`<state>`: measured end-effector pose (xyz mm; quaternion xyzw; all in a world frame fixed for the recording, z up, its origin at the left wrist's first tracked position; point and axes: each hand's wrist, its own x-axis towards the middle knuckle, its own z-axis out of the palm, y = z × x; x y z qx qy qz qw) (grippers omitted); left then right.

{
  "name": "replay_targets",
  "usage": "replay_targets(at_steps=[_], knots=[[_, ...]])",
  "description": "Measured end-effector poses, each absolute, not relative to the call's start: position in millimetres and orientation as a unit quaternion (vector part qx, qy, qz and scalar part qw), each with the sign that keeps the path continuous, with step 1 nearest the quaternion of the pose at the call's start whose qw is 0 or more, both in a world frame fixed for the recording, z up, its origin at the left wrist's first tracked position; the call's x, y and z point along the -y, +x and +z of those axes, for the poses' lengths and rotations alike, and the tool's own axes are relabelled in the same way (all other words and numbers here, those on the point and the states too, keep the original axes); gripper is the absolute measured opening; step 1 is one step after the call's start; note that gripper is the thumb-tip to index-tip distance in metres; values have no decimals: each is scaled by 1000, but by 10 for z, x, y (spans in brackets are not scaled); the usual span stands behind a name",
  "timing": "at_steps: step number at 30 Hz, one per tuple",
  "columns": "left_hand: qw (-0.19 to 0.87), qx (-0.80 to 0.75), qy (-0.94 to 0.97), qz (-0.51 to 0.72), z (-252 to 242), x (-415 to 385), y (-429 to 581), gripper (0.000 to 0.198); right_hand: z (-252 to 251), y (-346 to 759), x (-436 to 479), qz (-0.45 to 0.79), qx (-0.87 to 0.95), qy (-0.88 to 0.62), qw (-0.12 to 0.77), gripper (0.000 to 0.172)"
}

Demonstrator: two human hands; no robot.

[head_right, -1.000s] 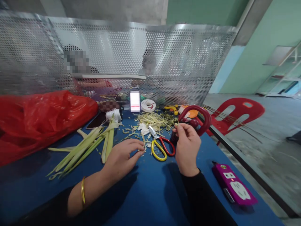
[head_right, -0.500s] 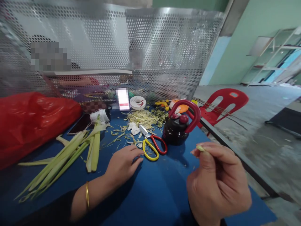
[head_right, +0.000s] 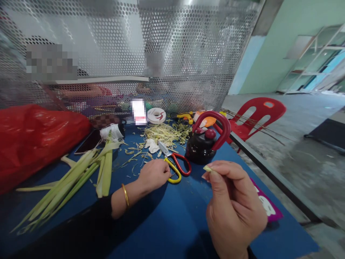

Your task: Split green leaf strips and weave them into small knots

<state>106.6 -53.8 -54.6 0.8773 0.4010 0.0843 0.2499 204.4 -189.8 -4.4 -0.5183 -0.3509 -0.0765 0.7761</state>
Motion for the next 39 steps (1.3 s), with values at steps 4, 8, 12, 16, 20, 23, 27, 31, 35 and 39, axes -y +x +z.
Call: replay_targets(at_steps=[4, 8, 12, 16, 20, 23, 27, 31, 35, 39], knots=[[332, -394, 849, 119, -524, 546, 987, 18, -44, 2063, 1911, -68, 355, -526, 770, 9], [522, -404, 738, 140, -435, 555, 710, 27, -42, 2063, 1923, -43, 363, -522, 770, 8], [677, -418, 581, 171, -345, 581, 437, 26, -44, 2053, 1955, -24, 362, -546, 756, 5], [686, -417, 569, 176, -291, 695, 297, 26, -81, 2069, 1970, -10, 369, -577, 729, 1], [588, -392, 694, 135, -256, 845, 179, 23, -145, 2094, 1946, 41, 399, -621, 674, 5], [450, -334, 824, 90, -245, 912, 56, 10, -172, 2090, 1915, 67, 431, -660, 612, 9], [363, -326, 864, 124, -239, 912, -76, 6, -200, 2073, 1860, 96, 495, -674, 541, 12], [325, -360, 859, 163, -239, 880, -69, 15, -298, 2106, 1766, 140, 542, -686, 465, 15], [296, -337, 879, 159, -299, 888, 85, 50, -433, 2155, 1653, 201, 584, -698, 363, 14], [355, -369, 843, 164, -440, 890, 299, 21, -516, 2118, 1576, 275, 584, -694, 320, 15]])
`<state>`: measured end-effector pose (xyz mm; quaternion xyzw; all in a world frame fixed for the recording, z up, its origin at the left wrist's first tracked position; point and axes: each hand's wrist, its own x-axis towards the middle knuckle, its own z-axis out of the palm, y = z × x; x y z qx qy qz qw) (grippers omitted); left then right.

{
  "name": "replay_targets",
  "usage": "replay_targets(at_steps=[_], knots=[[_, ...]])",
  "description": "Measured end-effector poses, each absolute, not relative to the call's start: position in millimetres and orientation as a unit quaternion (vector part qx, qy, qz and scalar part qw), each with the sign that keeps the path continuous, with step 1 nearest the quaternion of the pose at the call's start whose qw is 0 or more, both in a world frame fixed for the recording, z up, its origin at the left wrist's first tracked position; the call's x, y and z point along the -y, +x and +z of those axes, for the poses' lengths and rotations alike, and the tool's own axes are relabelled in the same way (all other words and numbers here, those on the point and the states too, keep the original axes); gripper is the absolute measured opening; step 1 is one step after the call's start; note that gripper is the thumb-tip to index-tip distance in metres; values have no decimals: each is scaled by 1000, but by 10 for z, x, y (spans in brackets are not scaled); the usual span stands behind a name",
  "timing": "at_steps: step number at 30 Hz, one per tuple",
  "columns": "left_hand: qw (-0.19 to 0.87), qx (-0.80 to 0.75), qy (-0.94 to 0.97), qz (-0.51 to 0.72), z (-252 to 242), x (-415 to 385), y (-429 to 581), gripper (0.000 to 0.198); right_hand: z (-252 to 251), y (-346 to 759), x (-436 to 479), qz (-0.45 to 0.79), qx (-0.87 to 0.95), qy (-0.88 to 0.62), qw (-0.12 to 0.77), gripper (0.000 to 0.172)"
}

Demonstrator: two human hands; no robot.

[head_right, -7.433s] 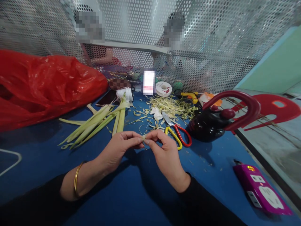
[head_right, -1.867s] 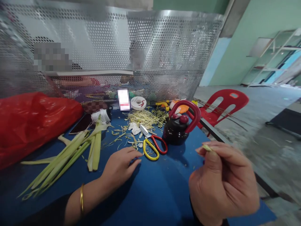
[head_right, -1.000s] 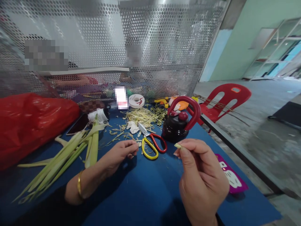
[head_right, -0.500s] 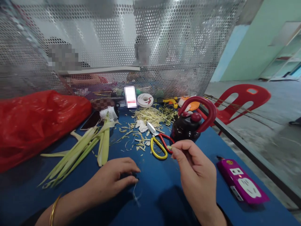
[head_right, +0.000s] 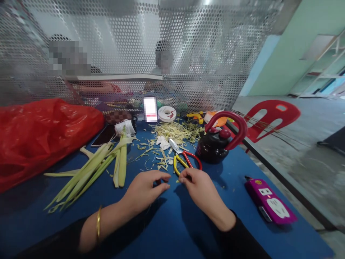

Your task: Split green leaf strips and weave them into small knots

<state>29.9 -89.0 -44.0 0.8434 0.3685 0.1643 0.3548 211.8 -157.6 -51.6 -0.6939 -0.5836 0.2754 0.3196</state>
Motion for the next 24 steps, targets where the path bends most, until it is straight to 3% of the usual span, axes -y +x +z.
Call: replay_targets(at_steps=[3, 7, 24], knots=[[439, -368, 804, 160, -556, 860, 409, 20, -551, 2054, 1551, 306, 567, -689, 331, 17], [469, -388, 773, 179, -670, 822, 448, 19, -594, 2003, 1545, 321, 562, -688, 328, 18], [368, -402, 831, 108, -604, 864, 467, 20, -631, 2002, 1571, 223, 592, -742, 222, 13]])
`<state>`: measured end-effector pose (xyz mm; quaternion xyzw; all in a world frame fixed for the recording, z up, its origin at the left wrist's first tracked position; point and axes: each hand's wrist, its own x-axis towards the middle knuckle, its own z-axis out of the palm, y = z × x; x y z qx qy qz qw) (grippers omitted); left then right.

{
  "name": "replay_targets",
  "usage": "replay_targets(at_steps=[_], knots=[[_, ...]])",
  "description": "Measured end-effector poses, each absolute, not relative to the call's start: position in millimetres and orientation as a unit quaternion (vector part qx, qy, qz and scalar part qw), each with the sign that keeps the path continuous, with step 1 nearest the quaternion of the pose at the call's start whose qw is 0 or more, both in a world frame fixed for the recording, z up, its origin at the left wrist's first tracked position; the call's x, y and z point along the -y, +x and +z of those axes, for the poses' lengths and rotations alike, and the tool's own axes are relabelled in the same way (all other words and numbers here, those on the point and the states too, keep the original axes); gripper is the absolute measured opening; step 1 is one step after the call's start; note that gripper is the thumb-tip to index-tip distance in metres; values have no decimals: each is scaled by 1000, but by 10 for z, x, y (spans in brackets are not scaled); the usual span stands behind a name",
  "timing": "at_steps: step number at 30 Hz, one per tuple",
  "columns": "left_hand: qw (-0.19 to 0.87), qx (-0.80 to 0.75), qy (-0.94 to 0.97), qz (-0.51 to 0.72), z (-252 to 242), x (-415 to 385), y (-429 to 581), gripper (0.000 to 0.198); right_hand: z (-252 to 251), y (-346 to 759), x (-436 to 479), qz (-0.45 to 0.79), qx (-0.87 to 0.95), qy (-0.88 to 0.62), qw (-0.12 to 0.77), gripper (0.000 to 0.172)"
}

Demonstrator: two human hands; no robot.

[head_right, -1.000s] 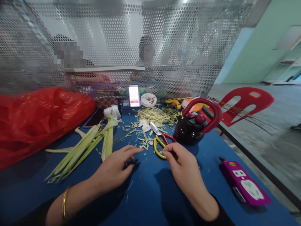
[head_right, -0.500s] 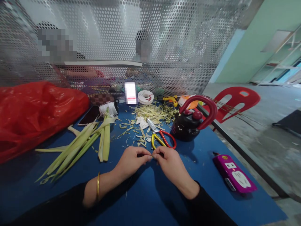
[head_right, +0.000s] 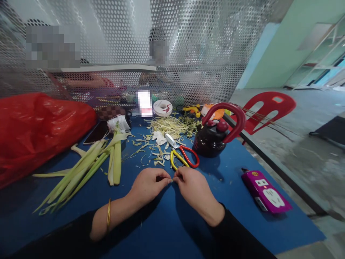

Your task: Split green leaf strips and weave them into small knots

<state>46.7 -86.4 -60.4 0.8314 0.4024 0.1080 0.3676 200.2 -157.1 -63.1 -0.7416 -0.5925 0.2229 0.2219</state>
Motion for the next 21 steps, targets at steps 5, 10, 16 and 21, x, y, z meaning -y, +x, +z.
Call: replay_targets(at_steps=[5, 10, 16, 21], knots=[[293, -398, 862, 107, -616, 886, 482, 19, -649, 1955, 1577, 172, 609, -753, 181, 12], [297, -413, 852, 122, -654, 897, 496, 18, -656, 1934, 1585, 144, 617, -756, 161, 14], [294, -412, 852, 135, -665, 890, 501, 17, -622, 1944, 1593, 133, 627, -752, 156, 15], [298, -411, 850, 140, -660, 896, 503, 17, -574, 2064, 1596, 87, 628, -754, 168, 14]])
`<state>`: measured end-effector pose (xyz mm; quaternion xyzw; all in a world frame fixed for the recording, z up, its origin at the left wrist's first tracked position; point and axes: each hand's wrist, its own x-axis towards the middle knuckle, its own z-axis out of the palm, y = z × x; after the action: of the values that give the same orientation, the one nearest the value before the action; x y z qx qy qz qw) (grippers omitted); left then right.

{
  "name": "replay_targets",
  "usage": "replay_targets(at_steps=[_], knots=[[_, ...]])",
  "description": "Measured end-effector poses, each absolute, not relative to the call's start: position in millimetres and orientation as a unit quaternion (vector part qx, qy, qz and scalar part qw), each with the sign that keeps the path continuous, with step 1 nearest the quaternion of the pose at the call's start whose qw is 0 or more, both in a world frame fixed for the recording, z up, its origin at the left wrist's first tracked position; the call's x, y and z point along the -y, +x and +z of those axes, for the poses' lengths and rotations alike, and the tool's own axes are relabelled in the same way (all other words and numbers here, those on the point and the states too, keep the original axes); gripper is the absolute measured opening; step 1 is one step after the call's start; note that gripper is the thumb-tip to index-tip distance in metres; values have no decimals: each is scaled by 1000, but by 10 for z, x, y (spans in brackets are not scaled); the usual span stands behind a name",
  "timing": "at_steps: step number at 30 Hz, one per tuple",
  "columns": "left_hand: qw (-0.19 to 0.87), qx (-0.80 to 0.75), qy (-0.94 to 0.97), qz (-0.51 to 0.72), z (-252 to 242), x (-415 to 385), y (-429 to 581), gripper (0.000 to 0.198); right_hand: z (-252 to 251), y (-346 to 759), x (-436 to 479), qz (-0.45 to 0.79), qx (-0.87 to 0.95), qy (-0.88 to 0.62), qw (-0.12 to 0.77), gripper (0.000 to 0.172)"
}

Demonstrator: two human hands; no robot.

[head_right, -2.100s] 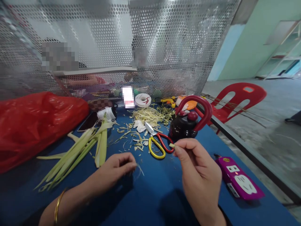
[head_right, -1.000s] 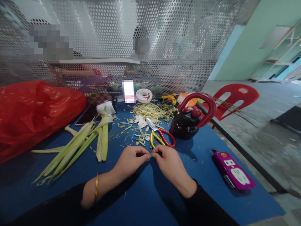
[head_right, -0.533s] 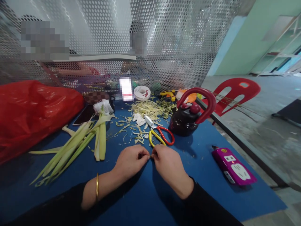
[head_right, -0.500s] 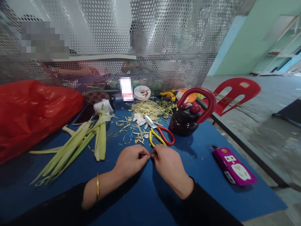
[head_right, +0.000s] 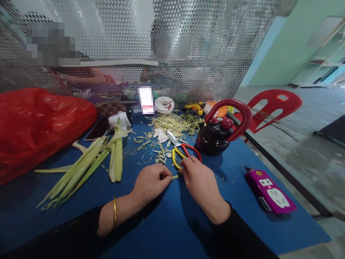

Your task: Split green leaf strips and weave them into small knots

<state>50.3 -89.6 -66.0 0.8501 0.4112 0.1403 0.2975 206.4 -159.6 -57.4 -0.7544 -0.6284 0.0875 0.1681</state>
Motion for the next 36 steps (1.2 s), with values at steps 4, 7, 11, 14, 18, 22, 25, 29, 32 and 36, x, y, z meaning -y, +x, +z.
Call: replay_targets(at_steps=[4, 7, 11, 14, 18, 22, 25, 29, 32, 36], knots=[[297, -418, 846, 143, -660, 892, 511, 16, -619, 2145, 1581, 26, 667, -737, 108, 17], [298, -423, 843, 145, -666, 887, 518, 16, -680, 2150, 1566, -11, 687, -723, 70, 20], [299, -425, 842, 145, -666, 879, 525, 15, -701, 2112, 1577, -49, 695, -715, 51, 19], [295, -423, 844, 147, -660, 876, 527, 15, -666, 2074, 1618, -45, 704, -707, 53, 18], [291, -427, 844, 143, -654, 880, 527, 15, -631, 2019, 1671, -31, 713, -698, 57, 17], [287, -430, 844, 140, -650, 887, 529, 14, -651, 1966, 1681, -35, 712, -699, 49, 16], [284, -432, 845, 137, -644, 893, 529, 14, -668, 1947, 1674, -41, 716, -695, 51, 15], [286, -430, 845, 140, -644, 887, 527, 15, -661, 1952, 1659, -14, 718, -693, 62, 17], [288, -429, 844, 145, -658, 871, 524, 15, -642, 1966, 1642, 24, 714, -696, 76, 19], [293, -423, 844, 151, -687, 855, 516, 14, -616, 2005, 1628, 49, 714, -693, 91, 18]])
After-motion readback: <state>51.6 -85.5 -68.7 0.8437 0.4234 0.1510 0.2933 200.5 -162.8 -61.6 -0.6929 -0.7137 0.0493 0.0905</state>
